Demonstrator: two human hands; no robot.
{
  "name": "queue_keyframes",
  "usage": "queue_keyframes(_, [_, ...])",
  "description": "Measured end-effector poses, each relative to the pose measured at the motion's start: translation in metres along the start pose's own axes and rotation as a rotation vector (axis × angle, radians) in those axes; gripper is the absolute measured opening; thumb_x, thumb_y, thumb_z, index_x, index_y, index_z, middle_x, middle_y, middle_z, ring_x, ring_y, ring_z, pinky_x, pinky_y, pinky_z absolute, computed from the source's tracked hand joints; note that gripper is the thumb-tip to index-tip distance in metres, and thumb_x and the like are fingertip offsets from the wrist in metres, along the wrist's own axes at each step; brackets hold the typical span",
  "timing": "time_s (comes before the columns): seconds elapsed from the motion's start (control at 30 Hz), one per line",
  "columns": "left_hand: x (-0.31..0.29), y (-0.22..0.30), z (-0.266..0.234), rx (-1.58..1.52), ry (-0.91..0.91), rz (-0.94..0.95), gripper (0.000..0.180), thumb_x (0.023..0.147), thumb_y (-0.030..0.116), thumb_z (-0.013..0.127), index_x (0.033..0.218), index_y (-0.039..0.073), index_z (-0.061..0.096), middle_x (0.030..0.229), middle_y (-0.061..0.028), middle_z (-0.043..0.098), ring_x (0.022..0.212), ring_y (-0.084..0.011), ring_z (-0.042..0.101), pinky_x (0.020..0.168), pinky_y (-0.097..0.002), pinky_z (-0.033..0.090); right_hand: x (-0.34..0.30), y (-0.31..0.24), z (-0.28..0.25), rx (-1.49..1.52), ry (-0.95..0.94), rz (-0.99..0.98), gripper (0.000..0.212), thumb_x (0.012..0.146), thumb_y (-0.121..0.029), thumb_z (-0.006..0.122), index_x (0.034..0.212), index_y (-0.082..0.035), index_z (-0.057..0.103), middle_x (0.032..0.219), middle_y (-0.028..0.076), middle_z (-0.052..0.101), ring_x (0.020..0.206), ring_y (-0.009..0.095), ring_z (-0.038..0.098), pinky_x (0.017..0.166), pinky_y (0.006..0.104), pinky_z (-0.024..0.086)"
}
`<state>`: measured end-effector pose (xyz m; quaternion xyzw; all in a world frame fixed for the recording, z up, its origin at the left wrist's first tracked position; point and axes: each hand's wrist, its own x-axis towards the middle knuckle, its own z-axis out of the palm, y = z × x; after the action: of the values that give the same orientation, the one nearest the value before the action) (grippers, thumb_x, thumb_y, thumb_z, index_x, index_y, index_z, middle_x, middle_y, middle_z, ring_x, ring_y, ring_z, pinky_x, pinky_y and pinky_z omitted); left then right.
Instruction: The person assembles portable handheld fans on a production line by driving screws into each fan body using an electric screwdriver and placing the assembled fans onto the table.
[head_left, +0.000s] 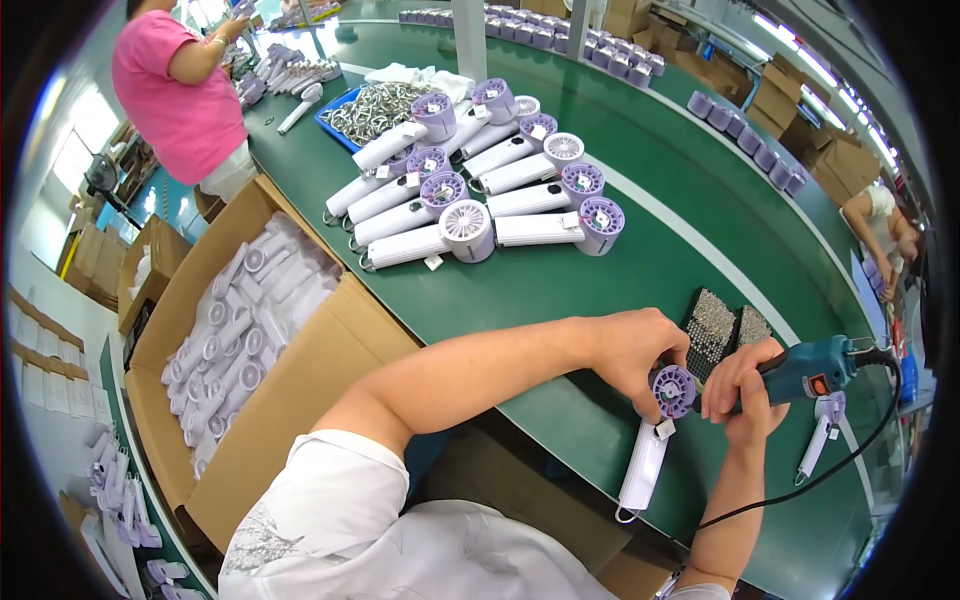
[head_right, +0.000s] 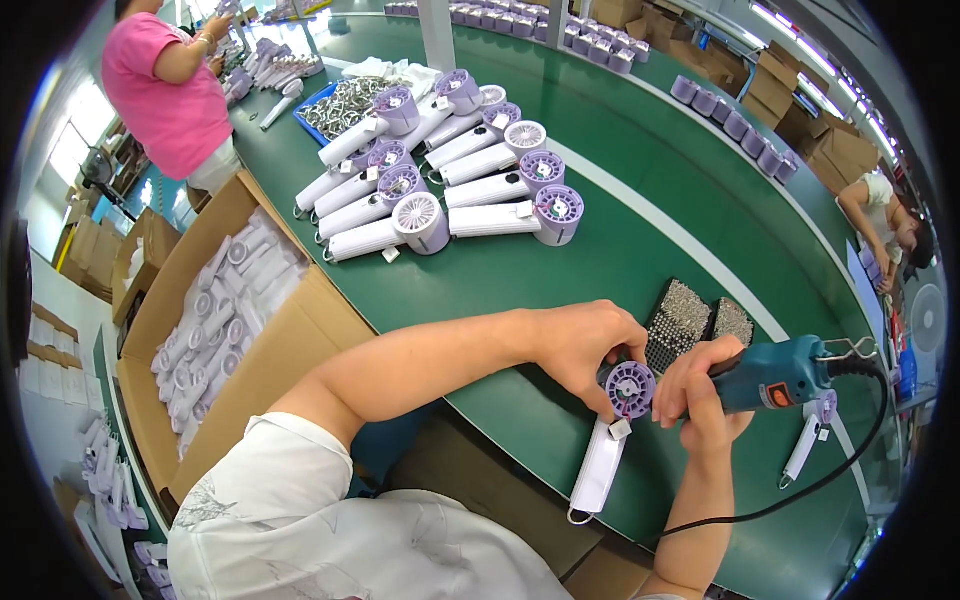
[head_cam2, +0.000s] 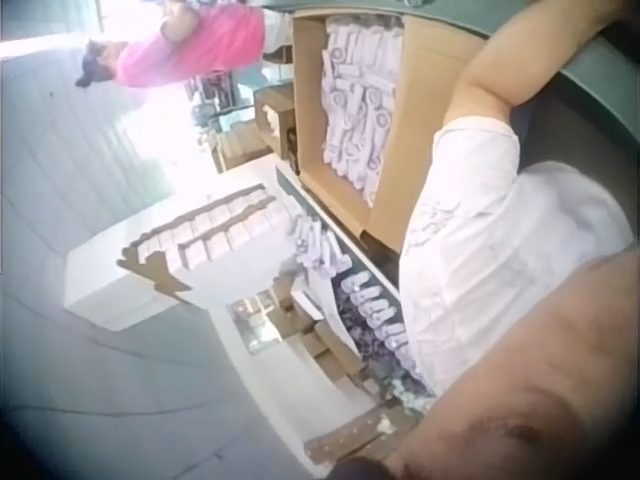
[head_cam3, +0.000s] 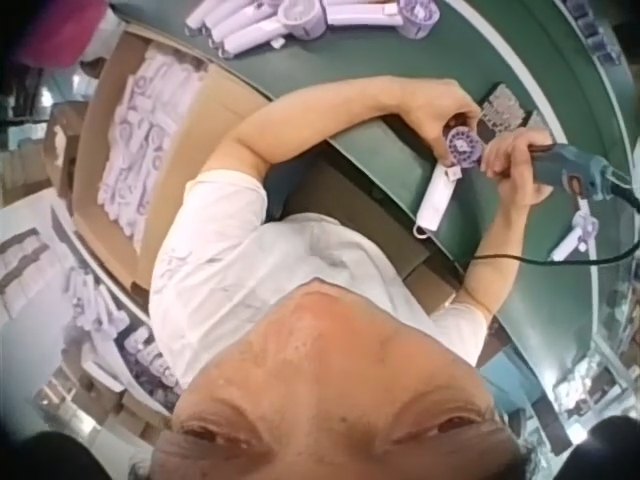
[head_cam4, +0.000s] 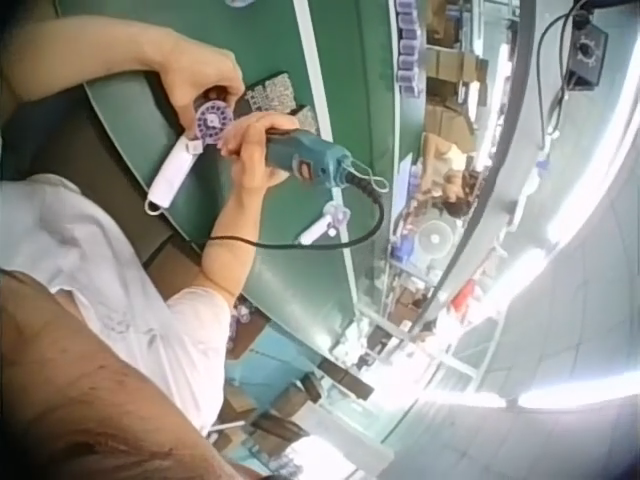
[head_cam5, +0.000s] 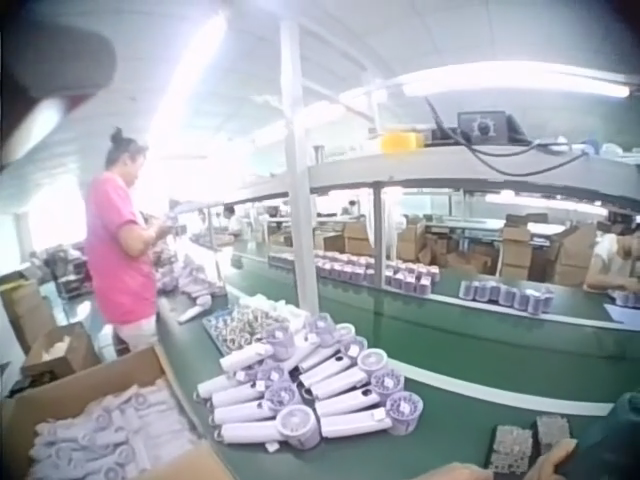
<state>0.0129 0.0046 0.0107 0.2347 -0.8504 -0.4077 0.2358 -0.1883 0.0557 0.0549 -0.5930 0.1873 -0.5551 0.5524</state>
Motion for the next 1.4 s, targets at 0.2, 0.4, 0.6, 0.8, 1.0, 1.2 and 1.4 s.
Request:
queue_keyframes(0.2, [0.008, -0.006, 0.009, -0.063, 0.008, 0.094, 0.056, 0.057, 0.03, 0.095, 0.097, 0.0, 0.069, 0.086, -0.0123, 0.071, 0.078, -0.0215, 0.069, 0.073, -0.0336, 0.057, -0.01, -0.012, 0.0, -0.034, 0.052, 0.011, 0.022, 0.092, -0.013, 0.07, 0.101, 0.002, 0.056, 0.061, 0.009, 0.055, 0.046, 0.019, 0.055, 0.042, 0.0304, 0.046])
queue_keyframes(0.4, [-0.003, -0.029, 0.003, -0.052, 0.112, 0.172, 0.057, 0.058, 0.03, 0.096, 0.101, 0.002, 0.071, 0.093, -0.0097, 0.072, 0.08, -0.0186, 0.069, 0.075, -0.0324, 0.057, -0.006, -0.073, 0.031, -0.88, -0.09, -0.2, 0.027, 0.076, -0.011, 0.086, 0.096, 0.001, 0.073, 0.071, 0.006, 0.07, 0.055, 0.016, 0.066, 0.052, 0.0276, 0.051])
queue_keyframes(0.6, [0.017, 0.001, 0.012, 0.112, 0.098, 0.094, 0.051, 0.058, 0.028, 0.095, 0.088, 0.0, 0.065, 0.079, -0.0115, 0.064, 0.07, -0.0224, 0.063, 0.065, -0.0333, 0.052, -0.09, -0.055, 0.028, -1.532, -0.058, 0.243, 0.05, 0.075, -0.034, 0.085, 0.109, -0.002, 0.068, 0.082, 0.017, 0.068, 0.071, 0.036, 0.068, 0.065, 0.0427, 0.056])
queue_keyframes(0.8, [0.01, 0.006, 0.03, 0.177, 0.239, 0.146, 0.059, 0.05, 0.032, 0.101, 0.086, 0.001, 0.065, 0.076, -0.0043, 0.06, 0.064, -0.0126, 0.056, 0.057, -0.027, 0.046, -0.117, -0.038, 0.033, -1.545, -0.037, 0.455, 0.051, 0.078, -0.035, 0.081, 0.106, 0.003, 0.063, 0.084, 0.019, 0.069, 0.079, 0.039, 0.07, 0.071, 0.0456, 0.057])
queue_keyframes(1.0, [0.007, 0.001, 0.041, 0.155, 0.264, 0.302, 0.049, 0.06, 0.021, 0.091, 0.1, 0.004, 0.068, 0.086, -0.0041, 0.064, 0.072, -0.0142, 0.058, 0.058, -0.026, 0.044, -0.128, -0.041, 0.013, -1.523, -0.047, 0.485, 0.035, 0.078, -0.027, 0.079, 0.095, 0.001, 0.065, 0.084, 0.019, 0.069, 0.079, 0.038, 0.069, 0.073, 0.0444, 0.057])
queue_keyframes(1.2, [0.006, 0.0, 0.039, 0.067, 0.269, 0.298, 0.045, 0.068, 0.011, 0.085, 0.107, 0.003, 0.066, 0.092, -0.0066, 0.068, 0.073, -0.0146, 0.059, 0.055, -0.0253, 0.044, -0.18, -0.102, -0.032, -1.559, 0.462, 0.193, 0.042, 0.071, -0.026, 0.084, 0.104, -0.002, 0.073, 0.092, 0.02, 0.072, 0.084, 0.037, 0.07, 0.078, 0.0416, 0.058])
queue_keyframes(1.4, [0.015, -0.004, 0.05, 0.043, 0.234, 0.251, 0.03, 0.072, 0.01, 0.086, 0.094, 0.002, 0.067, 0.075, -0.0026, 0.062, 0.064, -0.0102, 0.057, 0.051, -0.0235, 0.039, -0.225, -0.195, -0.126, -1.669, 1.118, 0.613, 0.049, 0.066, -0.036, 0.089, 0.086, 0.006, 0.073, 0.072, 0.021, 0.07, 0.067, 0.03, 0.072, 0.068, 0.0395, 0.057])
